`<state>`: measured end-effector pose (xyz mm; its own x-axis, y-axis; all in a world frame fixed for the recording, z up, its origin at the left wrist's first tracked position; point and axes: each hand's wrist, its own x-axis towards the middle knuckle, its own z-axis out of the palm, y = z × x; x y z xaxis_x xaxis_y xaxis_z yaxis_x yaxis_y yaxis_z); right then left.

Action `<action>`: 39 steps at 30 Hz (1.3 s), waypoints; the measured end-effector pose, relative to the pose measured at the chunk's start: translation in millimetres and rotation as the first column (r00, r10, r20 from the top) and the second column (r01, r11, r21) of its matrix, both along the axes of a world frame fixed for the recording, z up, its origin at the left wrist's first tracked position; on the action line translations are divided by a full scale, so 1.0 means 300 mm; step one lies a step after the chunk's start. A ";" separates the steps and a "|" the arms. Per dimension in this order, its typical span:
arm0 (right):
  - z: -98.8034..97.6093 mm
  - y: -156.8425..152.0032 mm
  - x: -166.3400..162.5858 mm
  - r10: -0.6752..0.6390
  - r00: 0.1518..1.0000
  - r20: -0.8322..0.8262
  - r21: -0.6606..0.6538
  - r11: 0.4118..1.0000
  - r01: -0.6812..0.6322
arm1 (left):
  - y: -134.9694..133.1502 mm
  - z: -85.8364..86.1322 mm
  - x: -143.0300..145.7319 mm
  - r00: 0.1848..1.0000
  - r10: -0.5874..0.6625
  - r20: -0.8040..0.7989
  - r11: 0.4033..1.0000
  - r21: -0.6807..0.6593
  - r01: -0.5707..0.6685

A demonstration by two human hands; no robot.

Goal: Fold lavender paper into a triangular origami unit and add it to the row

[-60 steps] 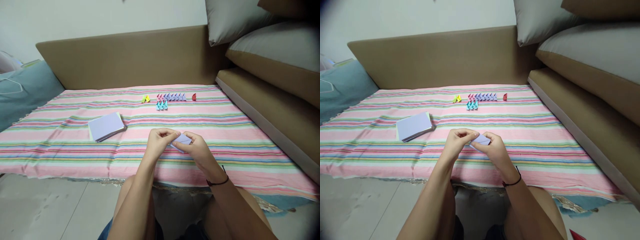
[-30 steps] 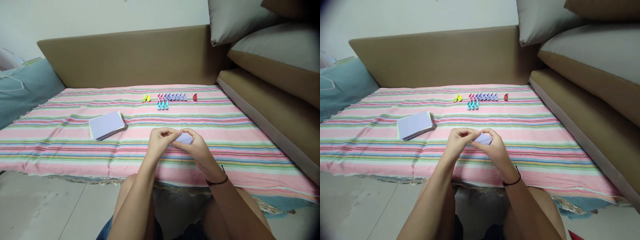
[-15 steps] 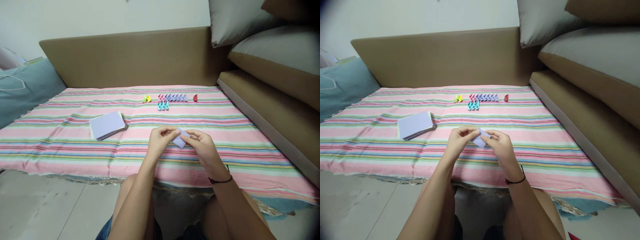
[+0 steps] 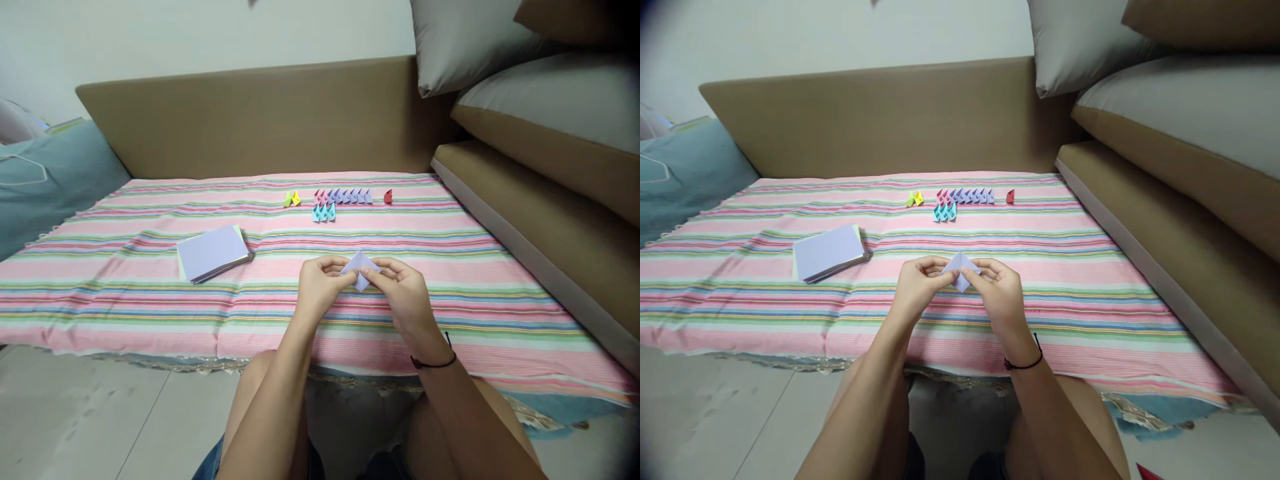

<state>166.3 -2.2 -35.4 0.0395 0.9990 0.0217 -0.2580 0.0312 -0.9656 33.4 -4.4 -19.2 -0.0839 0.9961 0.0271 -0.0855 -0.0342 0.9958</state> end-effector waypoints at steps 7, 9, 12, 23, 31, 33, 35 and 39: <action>0.007 0.005 0.019 -0.007 1.000 0.012 -0.018 1.000 0.007 | 0.005 0.018 -0.056 0.983 -0.181 0.017 0.983 0.000 0.181; 0.007 0.007 0.026 -0.005 1.000 0.009 -0.023 1.000 0.006 | 0.005 0.026 -0.069 0.966 -0.257 0.031 0.966 0.000 0.258; 0.004 0.010 0.034 -0.001 1.000 0.000 -0.038 0.999 0.001 | -0.001 0.041 -0.081 0.945 -0.325 0.044 0.945 -0.016 0.326; -0.009 0.011 0.013 0.022 0.998 0.059 0.000 1.000 -0.022 | 0.009 0.006 -0.052 0.994 -0.102 -0.031 0.995 0.008 0.102; -0.019 0.019 0.022 0.198 0.976 -0.089 0.014 0.980 -0.198 | 0.023 -0.009 -0.072 0.994 -0.055 -0.096 0.997 0.044 0.060; -0.023 0.020 0.018 0.197 0.975 -0.098 0.018 0.980 -0.197 | 0.024 -0.012 -0.066 0.988 -0.012 -0.154 0.997 0.078 0.024; -0.026 0.018 0.010 0.158 0.984 -0.079 0.030 0.987 -0.156 | 0.023 -0.016 -0.056 0.956 0.114 -0.272 0.982 0.177 -0.067; -0.023 0.001 -0.012 0.048 0.998 0.038 0.133 0.990 -0.053 | 0.016 -0.022 -0.029 0.841 0.317 -0.437 0.906 0.402 -0.133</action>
